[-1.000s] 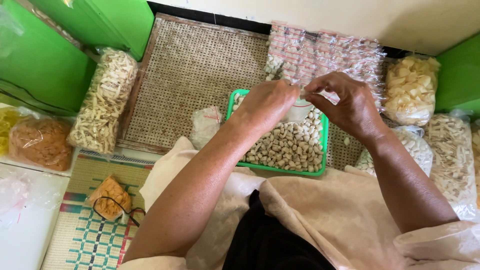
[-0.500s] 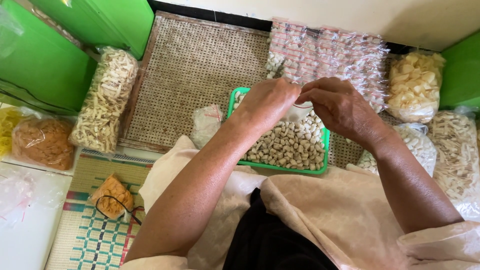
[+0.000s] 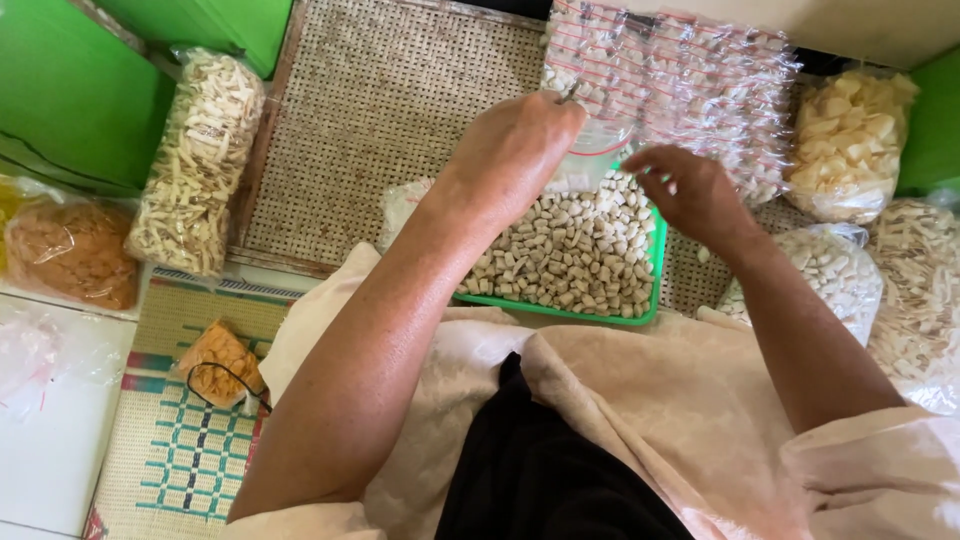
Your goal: The person scoops small white snack pieces from a green tray into clear plastic bags, seals each bag, and places it aside. The process is repeated continuously with multiple bags.
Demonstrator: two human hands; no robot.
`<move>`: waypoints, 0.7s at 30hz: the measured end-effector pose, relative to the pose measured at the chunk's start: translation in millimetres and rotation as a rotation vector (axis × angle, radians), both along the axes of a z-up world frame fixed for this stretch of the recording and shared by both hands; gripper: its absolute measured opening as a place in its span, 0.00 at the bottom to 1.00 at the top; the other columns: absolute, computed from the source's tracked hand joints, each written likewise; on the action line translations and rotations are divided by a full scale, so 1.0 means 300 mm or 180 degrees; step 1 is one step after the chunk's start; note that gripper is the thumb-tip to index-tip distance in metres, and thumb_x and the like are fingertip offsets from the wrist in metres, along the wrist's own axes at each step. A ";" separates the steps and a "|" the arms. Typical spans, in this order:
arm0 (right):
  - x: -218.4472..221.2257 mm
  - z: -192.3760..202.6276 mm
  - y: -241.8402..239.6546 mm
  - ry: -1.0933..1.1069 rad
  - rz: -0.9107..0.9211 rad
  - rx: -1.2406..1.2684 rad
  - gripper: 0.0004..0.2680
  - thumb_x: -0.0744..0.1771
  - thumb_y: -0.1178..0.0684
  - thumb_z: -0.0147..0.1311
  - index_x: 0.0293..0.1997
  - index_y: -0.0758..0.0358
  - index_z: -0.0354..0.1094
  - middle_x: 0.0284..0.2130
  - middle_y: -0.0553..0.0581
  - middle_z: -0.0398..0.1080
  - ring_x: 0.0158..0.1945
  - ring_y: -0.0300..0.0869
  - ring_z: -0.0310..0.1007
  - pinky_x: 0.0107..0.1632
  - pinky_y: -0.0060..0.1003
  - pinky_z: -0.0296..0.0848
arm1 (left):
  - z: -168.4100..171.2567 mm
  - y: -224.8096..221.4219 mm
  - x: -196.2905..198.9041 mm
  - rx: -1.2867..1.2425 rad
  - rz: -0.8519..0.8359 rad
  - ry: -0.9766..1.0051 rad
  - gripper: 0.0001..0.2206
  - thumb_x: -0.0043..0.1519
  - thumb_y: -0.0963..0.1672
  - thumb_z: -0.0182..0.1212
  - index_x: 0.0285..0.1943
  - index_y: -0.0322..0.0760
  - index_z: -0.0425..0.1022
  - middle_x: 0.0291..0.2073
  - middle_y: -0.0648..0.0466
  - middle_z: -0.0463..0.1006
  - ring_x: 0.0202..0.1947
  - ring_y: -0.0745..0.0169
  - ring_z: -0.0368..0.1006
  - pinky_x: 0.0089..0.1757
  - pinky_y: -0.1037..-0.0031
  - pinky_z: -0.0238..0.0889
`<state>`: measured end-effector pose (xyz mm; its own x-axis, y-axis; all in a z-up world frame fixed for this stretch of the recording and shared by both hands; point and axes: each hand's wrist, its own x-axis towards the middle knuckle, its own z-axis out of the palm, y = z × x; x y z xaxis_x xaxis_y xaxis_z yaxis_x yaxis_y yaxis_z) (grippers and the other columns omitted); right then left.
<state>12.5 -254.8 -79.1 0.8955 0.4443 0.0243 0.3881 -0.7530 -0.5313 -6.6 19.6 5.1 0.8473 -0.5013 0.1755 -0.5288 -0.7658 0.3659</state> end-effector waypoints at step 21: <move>0.034 -0.713 -0.143 0.1155 -0.0298 -0.0829 0.17 0.69 0.49 0.52 0.68 0.51 0.67 0.59 0.62 0.65 0.47 0.53 0.76 0.50 0.52 0.72 | 0.021 0.035 -0.018 0.0146 0.0112 -0.0170 0.12 0.54 0.36 0.72 0.46 0.29 0.77 0.30 0.46 0.79 0.27 0.59 0.78 0.27 0.68 0.78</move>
